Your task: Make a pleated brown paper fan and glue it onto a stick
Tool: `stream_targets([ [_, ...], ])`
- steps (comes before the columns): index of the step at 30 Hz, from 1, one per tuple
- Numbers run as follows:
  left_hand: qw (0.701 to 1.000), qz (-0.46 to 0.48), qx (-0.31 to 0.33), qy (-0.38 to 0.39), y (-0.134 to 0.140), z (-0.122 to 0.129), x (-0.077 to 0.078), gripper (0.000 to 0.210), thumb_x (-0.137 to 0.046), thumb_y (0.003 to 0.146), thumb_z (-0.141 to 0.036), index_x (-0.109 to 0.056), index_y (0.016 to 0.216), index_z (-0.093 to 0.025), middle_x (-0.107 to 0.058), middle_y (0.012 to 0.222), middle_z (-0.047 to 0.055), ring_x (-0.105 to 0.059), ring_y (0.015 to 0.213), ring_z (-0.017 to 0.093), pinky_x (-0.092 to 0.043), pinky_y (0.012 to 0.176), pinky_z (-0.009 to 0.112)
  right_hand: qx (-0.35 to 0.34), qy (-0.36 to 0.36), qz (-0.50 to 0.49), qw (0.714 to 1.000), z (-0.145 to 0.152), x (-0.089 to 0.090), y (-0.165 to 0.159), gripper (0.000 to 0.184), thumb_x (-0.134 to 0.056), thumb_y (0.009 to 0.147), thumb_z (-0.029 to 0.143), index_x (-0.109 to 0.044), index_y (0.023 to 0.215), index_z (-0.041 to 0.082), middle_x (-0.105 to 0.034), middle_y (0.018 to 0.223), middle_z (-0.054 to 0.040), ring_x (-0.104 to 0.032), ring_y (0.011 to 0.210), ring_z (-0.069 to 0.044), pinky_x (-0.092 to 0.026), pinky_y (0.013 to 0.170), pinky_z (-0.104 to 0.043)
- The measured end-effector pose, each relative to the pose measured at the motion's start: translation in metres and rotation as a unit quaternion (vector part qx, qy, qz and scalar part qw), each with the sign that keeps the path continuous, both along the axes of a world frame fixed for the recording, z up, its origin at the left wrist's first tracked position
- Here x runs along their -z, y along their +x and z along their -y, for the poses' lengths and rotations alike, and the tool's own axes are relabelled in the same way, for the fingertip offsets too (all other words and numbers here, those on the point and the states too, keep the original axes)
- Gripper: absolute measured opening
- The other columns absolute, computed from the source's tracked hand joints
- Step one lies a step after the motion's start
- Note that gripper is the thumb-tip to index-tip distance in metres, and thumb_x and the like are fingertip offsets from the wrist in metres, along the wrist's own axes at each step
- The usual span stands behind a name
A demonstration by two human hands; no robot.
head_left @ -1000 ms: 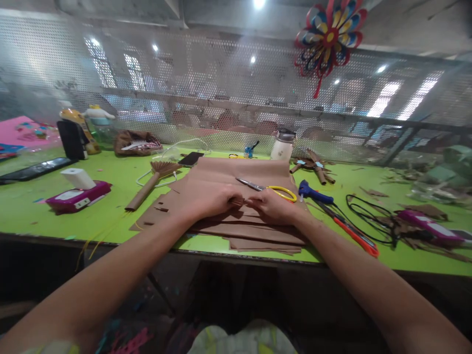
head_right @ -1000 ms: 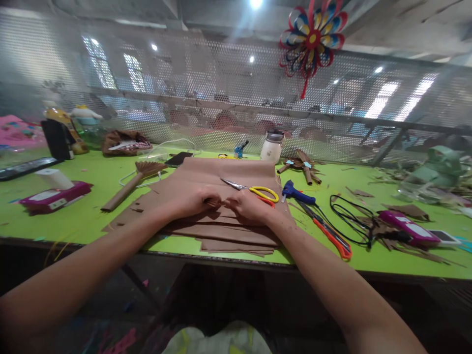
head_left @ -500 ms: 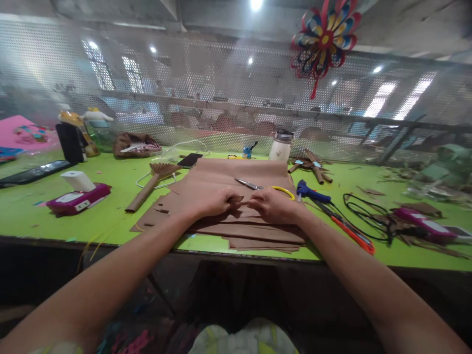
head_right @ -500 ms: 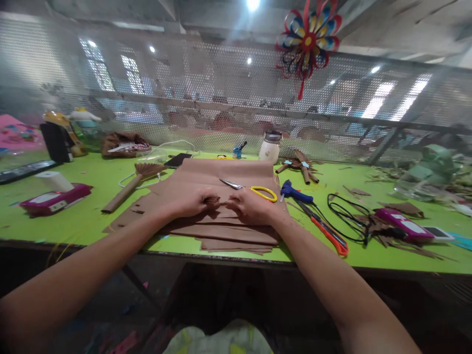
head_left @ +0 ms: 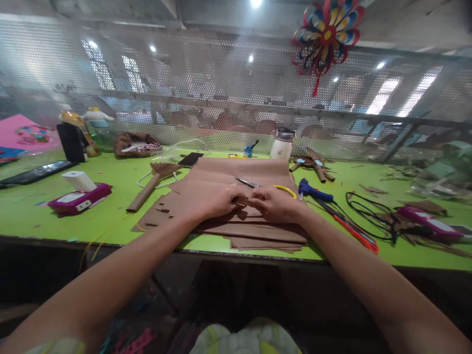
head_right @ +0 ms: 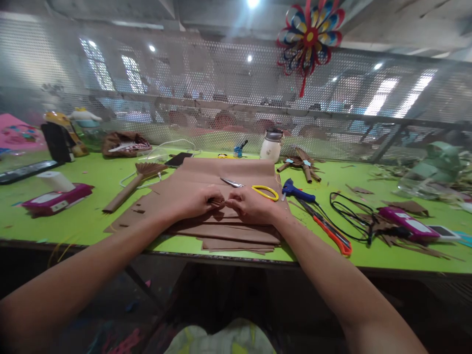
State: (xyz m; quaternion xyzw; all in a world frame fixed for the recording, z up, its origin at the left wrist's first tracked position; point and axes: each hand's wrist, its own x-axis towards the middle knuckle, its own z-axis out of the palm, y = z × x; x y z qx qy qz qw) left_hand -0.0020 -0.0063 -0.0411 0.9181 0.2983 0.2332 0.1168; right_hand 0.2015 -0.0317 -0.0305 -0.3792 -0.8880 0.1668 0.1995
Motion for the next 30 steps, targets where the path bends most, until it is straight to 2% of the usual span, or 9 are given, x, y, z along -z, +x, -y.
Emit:
stream_targets([
  [4,1.0,0.015,-0.014,-0.011,0.001,0.002,-0.003,0.016,-0.046,0.074,-0.018,-0.045,0.058,-0.014,-0.043,0.06,-0.003,-0.038,0.058,0.008,-0.029,0.056,0.02,-0.01,0.005,0.004,1.0,-0.001,0.0,-0.002,0.022,-0.041,0.083,0.03,-0.054,0.074,0.015,-0.049,0.06,0.0028,-0.037,0.053,-0.009,-0.026,0.051,-0.022],
  [11,0.999,0.006,-0.043,-0.028,-0.001,0.007,-0.011,0.018,-0.046,0.075,-0.022,-0.046,0.059,-0.014,-0.042,0.057,-0.004,-0.036,0.054,0.007,-0.026,0.051,0.02,0.01,0.005,-0.023,1.0,0.004,-0.004,-0.006,0.02,-0.044,0.08,0.028,-0.058,0.077,0.015,-0.053,0.063,0.0019,-0.039,0.056,-0.009,-0.027,0.053,-0.022],
  [16,0.998,-0.005,-0.054,-0.039,-0.004,0.006,-0.01,0.021,-0.044,0.077,-0.027,-0.048,0.061,-0.014,-0.044,0.058,-0.003,-0.037,0.054,0.008,-0.023,0.049,0.021,0.037,0.007,-0.046,0.998,0.007,-0.003,-0.001,0.022,-0.047,0.079,0.03,-0.06,0.073,0.014,-0.05,0.056,0.0028,-0.038,0.053,-0.009,-0.026,0.052,-0.022],
  [19,0.996,-0.018,-0.06,-0.067,-0.007,0.004,-0.009,0.025,-0.043,0.078,-0.031,-0.046,0.059,-0.015,-0.043,0.054,-0.003,-0.035,0.051,0.008,-0.022,0.048,0.021,0.053,-0.035,-0.042,0.997,0.0,-0.001,0.006,0.026,-0.046,0.08,0.034,-0.057,0.067,0.015,-0.049,0.052,0.003,-0.039,0.049,-0.008,-0.027,0.05,-0.022],
  [22,0.995,-0.017,-0.061,-0.075,-0.01,0.001,-0.008,0.027,-0.044,0.078,-0.033,-0.043,0.058,-0.015,-0.041,0.053,-0.003,-0.036,0.05,0.008,-0.023,0.048,0.021,0.038,-0.091,-0.031,0.995,-0.011,0.001,0.01,0.027,-0.047,0.08,0.036,-0.055,0.065,0.015,-0.053,0.052,0.0018,-0.044,0.048,-0.009,-0.031,0.05,-0.022],
  [30,0.992,-0.016,-0.002,-0.121,-0.016,0.001,-0.013,0.02,-0.041,0.079,-0.027,-0.045,0.062,-0.016,-0.05,0.058,-0.002,-0.046,0.056,0.01,-0.029,0.054,0.021,-0.007,-0.17,-0.057,0.984,-0.023,0.004,0.015,0.025,-0.045,0.081,0.035,-0.056,0.076,0.013,-0.057,0.056,0.0007,-0.051,0.05,-0.01,-0.038,0.051,-0.021],
])
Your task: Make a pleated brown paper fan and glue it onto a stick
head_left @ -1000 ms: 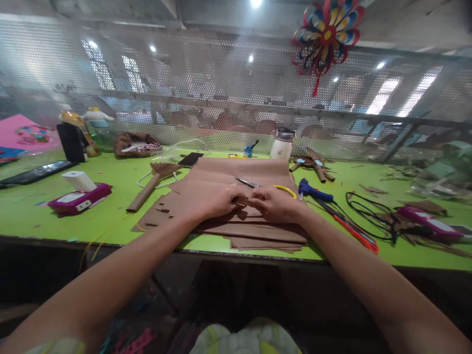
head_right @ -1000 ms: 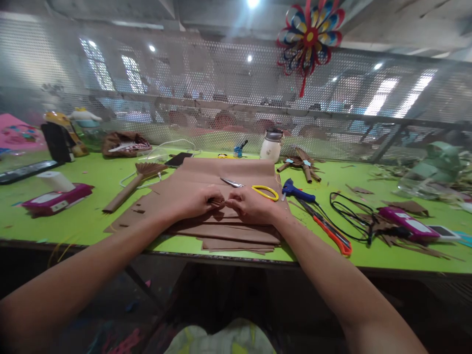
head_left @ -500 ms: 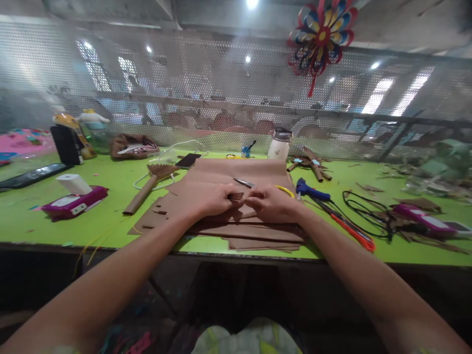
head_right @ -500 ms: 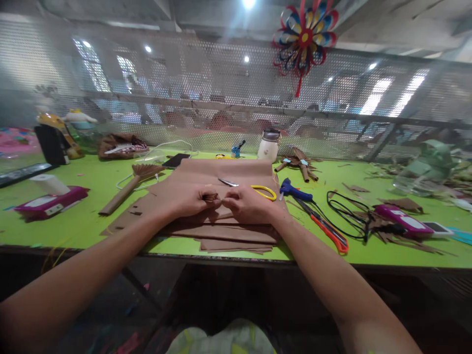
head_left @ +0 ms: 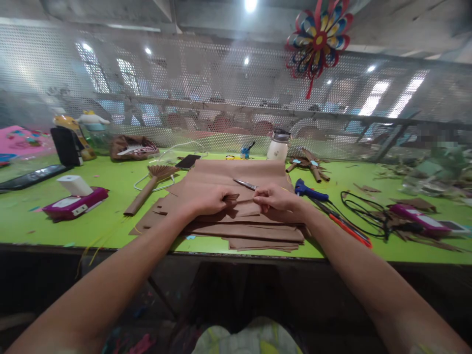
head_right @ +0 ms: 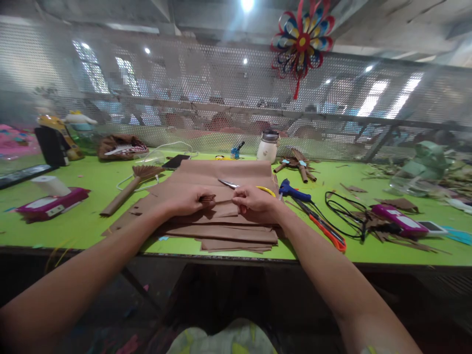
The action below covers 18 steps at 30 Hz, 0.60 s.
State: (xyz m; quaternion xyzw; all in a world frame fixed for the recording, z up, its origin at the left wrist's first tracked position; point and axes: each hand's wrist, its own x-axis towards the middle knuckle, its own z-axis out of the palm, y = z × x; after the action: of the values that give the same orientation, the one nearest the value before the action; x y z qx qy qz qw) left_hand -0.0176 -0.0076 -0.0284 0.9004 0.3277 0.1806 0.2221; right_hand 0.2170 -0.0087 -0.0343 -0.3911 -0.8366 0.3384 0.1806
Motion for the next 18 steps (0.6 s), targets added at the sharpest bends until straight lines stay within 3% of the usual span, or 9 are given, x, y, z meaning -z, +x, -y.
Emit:
stream_targets([
  [5,1.0,-0.002,0.0,0.015,0.0,0.001,0.001,0.018,-0.043,0.076,-0.026,-0.046,0.062,-0.016,-0.047,0.057,-0.002,-0.042,0.055,0.01,-0.028,0.052,0.021,0.012,0.124,0.038,0.991,0.004,-0.009,-0.001,0.019,-0.048,0.076,0.023,-0.064,0.082,0.014,-0.064,0.071,-0.0031,-0.054,0.064,-0.012,-0.04,0.061,-0.024],
  [9,1.0,-0.003,0.001,0.023,0.002,0.002,0.002,0.019,-0.044,0.076,-0.027,-0.046,0.061,-0.015,-0.044,0.056,-0.003,-0.039,0.054,0.009,-0.027,0.052,0.021,0.024,0.214,0.037,0.976,0.01,-0.013,-0.009,0.029,-0.05,0.069,0.013,-0.066,0.093,0.015,-0.065,0.088,-0.0055,-0.055,0.076,-0.014,-0.041,0.069,-0.025],
  [18,0.993,-0.021,0.024,0.109,0.007,-0.005,0.007,0.017,-0.047,0.072,-0.02,-0.049,0.056,-0.014,-0.048,0.067,0.001,-0.042,0.062,0.01,-0.033,0.059,0.021,-0.01,0.278,0.083,0.957,0.022,-0.006,-0.019,0.02,-0.053,0.071,0.012,-0.067,0.084,0.016,-0.061,0.081,-0.0048,-0.051,0.069,-0.013,-0.035,0.062,-0.023],
])
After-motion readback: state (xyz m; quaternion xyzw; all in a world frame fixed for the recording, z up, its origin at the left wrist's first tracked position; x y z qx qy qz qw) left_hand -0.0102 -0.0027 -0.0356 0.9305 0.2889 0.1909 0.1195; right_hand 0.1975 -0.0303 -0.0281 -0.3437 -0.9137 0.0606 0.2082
